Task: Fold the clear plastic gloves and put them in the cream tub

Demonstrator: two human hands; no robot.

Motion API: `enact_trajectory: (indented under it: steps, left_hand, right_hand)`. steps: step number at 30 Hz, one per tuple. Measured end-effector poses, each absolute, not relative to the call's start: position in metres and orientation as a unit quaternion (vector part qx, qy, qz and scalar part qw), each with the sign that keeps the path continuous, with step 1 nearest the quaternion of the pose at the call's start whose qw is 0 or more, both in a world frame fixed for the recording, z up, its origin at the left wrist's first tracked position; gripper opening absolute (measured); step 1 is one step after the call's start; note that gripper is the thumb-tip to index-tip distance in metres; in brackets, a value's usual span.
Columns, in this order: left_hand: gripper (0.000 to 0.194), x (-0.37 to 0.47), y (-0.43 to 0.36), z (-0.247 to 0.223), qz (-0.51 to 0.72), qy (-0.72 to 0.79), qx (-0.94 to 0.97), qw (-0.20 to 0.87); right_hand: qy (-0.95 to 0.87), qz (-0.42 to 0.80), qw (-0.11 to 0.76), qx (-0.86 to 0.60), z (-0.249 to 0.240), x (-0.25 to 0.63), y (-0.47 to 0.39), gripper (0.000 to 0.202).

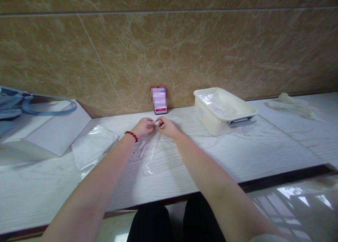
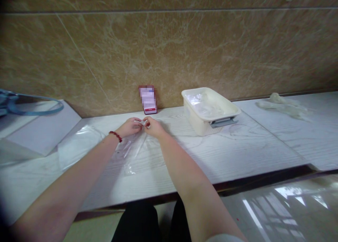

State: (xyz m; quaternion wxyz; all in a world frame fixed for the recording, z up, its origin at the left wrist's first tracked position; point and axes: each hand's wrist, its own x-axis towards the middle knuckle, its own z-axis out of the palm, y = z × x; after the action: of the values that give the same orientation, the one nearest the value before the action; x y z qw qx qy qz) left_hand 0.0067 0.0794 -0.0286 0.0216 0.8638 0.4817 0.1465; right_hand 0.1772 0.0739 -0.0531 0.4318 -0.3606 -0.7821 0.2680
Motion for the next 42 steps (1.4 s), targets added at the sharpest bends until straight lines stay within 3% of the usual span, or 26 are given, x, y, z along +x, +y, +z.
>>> enact_trajectory:
  steps: [17,26,33,39,42]
  left_hand:
    - [0.022,0.030,0.095,-0.023,0.289,0.507,0.812,-0.006]
    - [0.020,0.021,0.108,-0.027,0.211,0.614,0.755,-0.086]
    - [0.030,0.023,0.114,-0.028,0.273,0.677,0.673,0.122]
    - [0.037,0.036,0.116,-0.026,0.256,0.695,0.639,0.209]
    - [0.036,0.044,0.115,-0.025,0.317,0.648,0.633,0.281]
  right_hand:
    - [-0.730,0.279,0.450,-0.431,-0.054,0.176,0.080,0.037]
    - [-0.714,0.274,0.474,-0.436,-0.059,0.175,0.086,0.035]
    - [-0.710,0.279,0.477,-0.435,-0.055,0.175,0.083,0.034]
    - [-0.705,0.281,0.476,-0.444,-0.054,0.176,0.082,0.034]
    - [-0.705,0.283,0.476,-0.443,-0.055,0.176,0.083,0.035]
